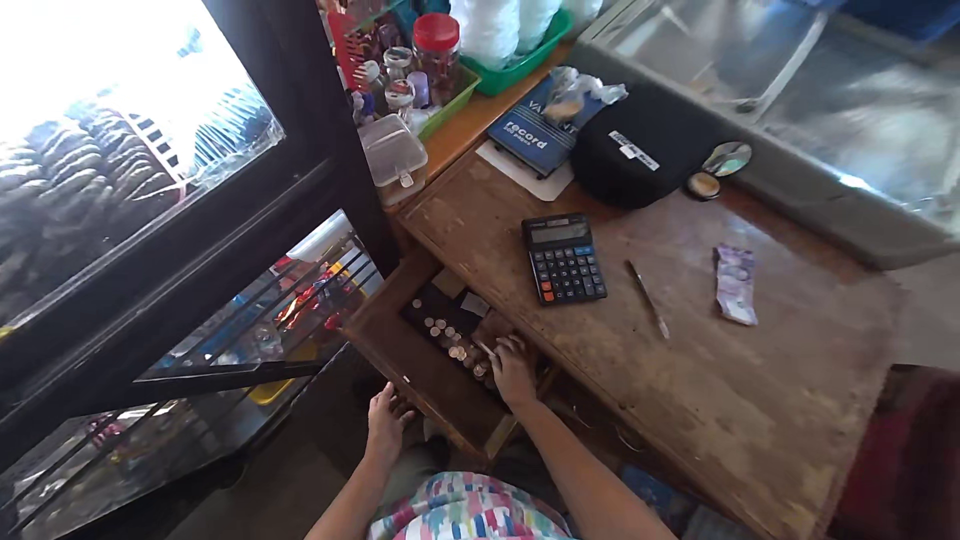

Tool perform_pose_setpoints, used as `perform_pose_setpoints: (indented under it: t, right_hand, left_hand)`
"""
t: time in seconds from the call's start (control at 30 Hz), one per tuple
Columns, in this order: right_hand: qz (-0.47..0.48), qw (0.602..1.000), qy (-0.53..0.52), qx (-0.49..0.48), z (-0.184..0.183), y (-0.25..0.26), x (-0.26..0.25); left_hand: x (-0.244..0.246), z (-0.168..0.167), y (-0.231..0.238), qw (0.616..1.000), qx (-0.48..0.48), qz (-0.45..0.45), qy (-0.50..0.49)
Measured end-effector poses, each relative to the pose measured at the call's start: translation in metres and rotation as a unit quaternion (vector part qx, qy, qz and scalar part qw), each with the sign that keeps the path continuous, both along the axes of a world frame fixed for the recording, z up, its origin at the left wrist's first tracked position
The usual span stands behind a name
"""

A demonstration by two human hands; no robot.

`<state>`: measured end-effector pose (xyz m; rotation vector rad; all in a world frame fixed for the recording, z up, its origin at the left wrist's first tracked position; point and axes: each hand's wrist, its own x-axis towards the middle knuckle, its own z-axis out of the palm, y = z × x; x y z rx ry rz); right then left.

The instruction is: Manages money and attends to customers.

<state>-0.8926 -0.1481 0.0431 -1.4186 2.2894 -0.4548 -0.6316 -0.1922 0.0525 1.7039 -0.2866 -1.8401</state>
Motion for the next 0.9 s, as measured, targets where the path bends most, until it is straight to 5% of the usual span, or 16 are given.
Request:
perform_pose_setpoints:
  t: [0.13,0.27,0.37,0.57,0.8,0.9]
  right_hand:
    - [0.067,0.979,0.016,-0.194,0.015,0.017,0.023]
    - [0.165,0.951,-0.087,-0.247,0.031,0.025,0.069]
    - [0.123,0.936,-0.280,-0.176,0.058,0.026,0.075]
    - [-0.057,0.889,-0.388,-0.237,0.092,0.034,0.020]
    - [-0.163,0.858,-0.331,-0.358,0.118,0.050,-0.032]
    - [-0.138,0.884,-0.235,-0.379,0.125,0.058,-0.054]
  left_hand:
    - [0.001,0.008,0.004,0.999,-0.032,-0.037,0.016]
    - [-0.004,0.007,0.005,0.999,-0.037,-0.032,0.006]
    - [-0.006,0.010,0.004,0.999,-0.027,-0.020,0.011]
    - [-0.032,0.027,-0.012,0.997,-0.045,-0.028,0.060]
    - [-0.131,0.006,-0.068,0.978,-0.104,-0.137,0.119]
    - [-0.155,0.018,-0.082,0.964,-0.062,-0.256,0.041]
